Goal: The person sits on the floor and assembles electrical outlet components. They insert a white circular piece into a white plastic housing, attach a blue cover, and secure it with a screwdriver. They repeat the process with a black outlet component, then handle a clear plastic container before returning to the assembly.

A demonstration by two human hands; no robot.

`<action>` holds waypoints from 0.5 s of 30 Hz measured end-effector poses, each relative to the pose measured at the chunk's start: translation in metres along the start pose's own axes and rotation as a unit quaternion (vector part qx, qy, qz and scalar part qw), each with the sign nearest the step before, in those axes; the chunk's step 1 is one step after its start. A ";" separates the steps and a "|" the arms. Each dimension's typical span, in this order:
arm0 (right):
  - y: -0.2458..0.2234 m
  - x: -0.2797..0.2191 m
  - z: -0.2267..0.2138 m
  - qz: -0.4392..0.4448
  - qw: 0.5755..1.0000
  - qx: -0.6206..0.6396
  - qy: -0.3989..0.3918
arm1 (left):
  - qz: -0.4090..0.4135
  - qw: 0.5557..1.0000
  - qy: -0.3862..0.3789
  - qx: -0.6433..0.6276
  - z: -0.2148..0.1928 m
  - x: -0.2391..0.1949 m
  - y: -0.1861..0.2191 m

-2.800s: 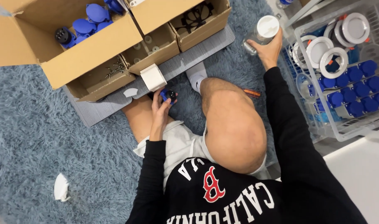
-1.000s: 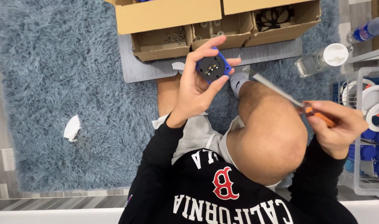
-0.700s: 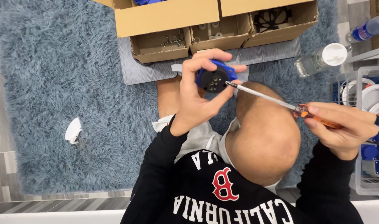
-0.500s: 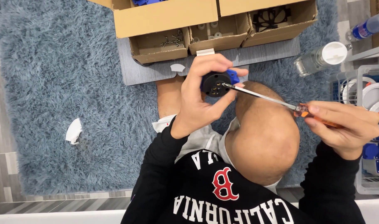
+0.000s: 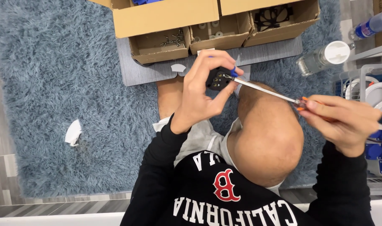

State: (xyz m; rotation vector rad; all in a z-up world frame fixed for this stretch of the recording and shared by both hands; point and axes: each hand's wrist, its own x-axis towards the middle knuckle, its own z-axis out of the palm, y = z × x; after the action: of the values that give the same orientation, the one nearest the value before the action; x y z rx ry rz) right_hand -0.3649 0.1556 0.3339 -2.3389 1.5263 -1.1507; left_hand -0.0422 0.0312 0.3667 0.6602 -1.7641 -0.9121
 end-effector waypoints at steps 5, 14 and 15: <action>0.001 0.001 0.012 0.053 0.993 0.107 0.017 | 0.002 1.000 0.001 -0.011 -0.006 0.001 -0.005; 0.007 0.008 0.003 -0.052 0.997 0.049 0.026 | -0.018 0.998 0.032 -0.051 -0.008 -0.003 -0.008; 0.007 0.011 0.002 -0.053 0.997 0.050 0.025 | -0.019 0.998 0.033 -0.050 -0.009 -0.002 -0.006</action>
State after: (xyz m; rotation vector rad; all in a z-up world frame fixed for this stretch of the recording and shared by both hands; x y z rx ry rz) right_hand -0.3662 0.1430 0.3350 -2.3661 1.3412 -1.2879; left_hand -0.0332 0.0273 0.3625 0.6537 -1.6417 -0.9872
